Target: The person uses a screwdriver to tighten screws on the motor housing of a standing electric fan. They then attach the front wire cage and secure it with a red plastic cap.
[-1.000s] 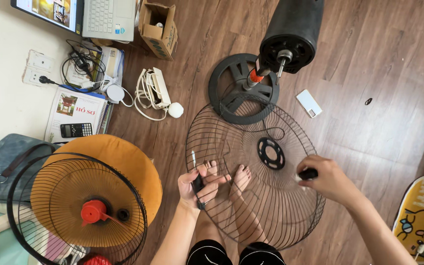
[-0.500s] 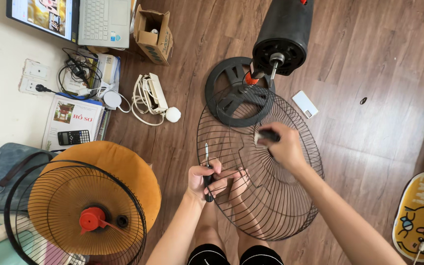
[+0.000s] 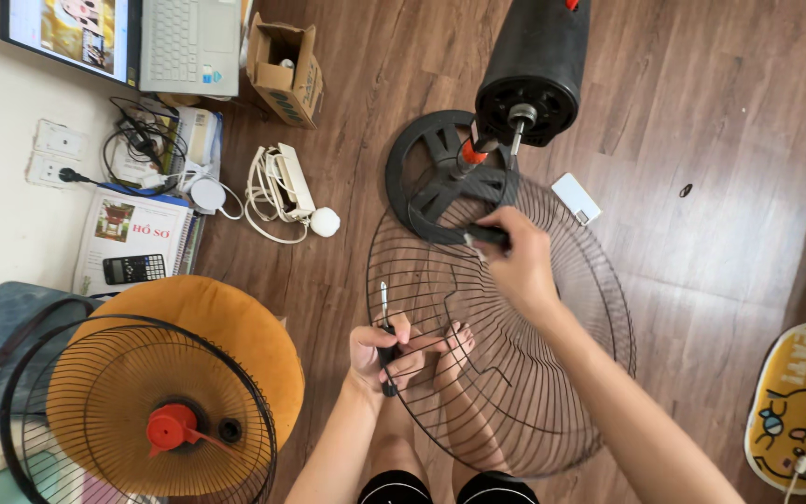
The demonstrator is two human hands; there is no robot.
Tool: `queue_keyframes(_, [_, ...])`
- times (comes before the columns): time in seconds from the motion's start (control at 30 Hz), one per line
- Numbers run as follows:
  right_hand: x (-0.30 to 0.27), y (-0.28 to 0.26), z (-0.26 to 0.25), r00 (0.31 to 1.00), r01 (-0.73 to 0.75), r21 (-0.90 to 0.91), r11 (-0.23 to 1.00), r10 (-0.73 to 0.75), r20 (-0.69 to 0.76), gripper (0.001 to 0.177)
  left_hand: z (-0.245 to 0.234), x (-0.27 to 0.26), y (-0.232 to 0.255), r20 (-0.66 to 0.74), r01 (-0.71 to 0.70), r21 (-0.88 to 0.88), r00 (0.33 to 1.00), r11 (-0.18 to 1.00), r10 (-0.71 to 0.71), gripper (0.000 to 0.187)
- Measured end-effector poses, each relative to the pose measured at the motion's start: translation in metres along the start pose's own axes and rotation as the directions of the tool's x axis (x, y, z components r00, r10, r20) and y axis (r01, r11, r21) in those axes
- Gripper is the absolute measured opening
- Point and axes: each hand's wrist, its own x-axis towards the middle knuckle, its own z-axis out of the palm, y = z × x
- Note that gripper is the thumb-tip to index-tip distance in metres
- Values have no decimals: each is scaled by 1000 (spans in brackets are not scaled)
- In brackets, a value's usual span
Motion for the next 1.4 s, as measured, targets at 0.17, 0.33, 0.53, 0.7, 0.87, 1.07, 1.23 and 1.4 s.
queue_keyframes(0.17, [14, 54, -5, 988, 9, -111, 994, -26, -154, 20, 9, -2, -4, -27, -16, 86, 999, 996, 19, 28])
queue_keyframes(0.33, [14, 54, -24, 905, -303, -27, 953, 278, -323, 20, 20, -13, -7, -194, 7, 79, 981, 997, 8, 21])
queue_keyframes(0.53, [-13, -34, -6, 967, 253, 185, 950, -245, -69, 34, 38, 13, -9, -385, 228, 670, 920, 706, 69, 29])
queue_keyframes(0.7, [5, -30, -3, 962, 269, 38, 962, -270, 30, 34, 67, 23, -2, -359, 265, 713, 933, 649, 13, 27])
queue_keyframes(0.87, [45, 28, -14, 975, -215, 63, 974, 218, -44, 17, 87, 3, -5, -492, 397, 566, 866, 723, -90, 21])
queue_keyframes(1.07, [15, 7, -17, 968, -165, 526, 834, 239, -75, 21, 90, 2, -1, -577, 510, 594, 809, 622, -113, 25])
queue_keyframes(1.23, [-5, -11, -1, 940, 294, 15, 956, -287, -184, 38, 99, 8, 1, -504, 508, 614, 841, 604, -194, 28])
queue_keyframes(1.4, [26, 41, -15, 877, -392, 285, 875, 449, -171, 18, 106, -8, 4, -433, 337, 494, 894, 801, -110, 44])
